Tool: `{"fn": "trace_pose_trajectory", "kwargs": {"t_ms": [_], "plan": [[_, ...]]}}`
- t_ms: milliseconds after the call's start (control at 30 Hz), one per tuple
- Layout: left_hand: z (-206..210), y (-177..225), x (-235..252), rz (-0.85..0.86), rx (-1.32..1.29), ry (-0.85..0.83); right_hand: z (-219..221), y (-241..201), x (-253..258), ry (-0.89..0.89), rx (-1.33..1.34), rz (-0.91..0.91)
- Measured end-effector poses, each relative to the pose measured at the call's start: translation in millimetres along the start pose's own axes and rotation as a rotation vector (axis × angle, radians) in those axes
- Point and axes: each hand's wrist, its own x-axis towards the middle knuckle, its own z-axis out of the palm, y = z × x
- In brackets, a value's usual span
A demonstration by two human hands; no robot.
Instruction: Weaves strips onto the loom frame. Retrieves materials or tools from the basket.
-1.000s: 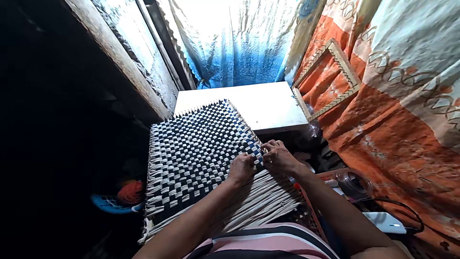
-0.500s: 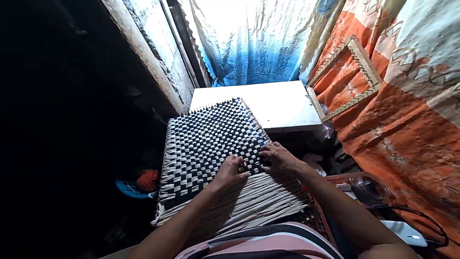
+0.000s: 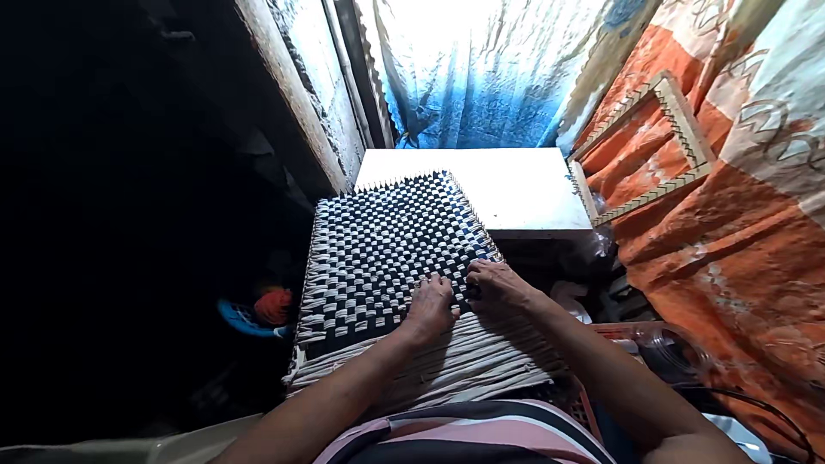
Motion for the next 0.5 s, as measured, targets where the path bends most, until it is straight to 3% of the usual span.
{"fn": "trace_pose_trajectory", "kwargs": {"t_ms": [133,300,500], "plan": [[3.6,-7.3,11.7,0.007,-0.009,0.003,2.0,3.0,5.2,-0.023,0.049,0.029],[-18.4,-42.3,9.4,0.23,-0.159,-0.043,-15.0,3.3,-9.9,-0.014,0.217,0.019],[-15.4,-89.2,-28.5,0.184,-0.329,0.033,-1.4,-19.7,4.6,-0.032,0.142,-0.04]]}}
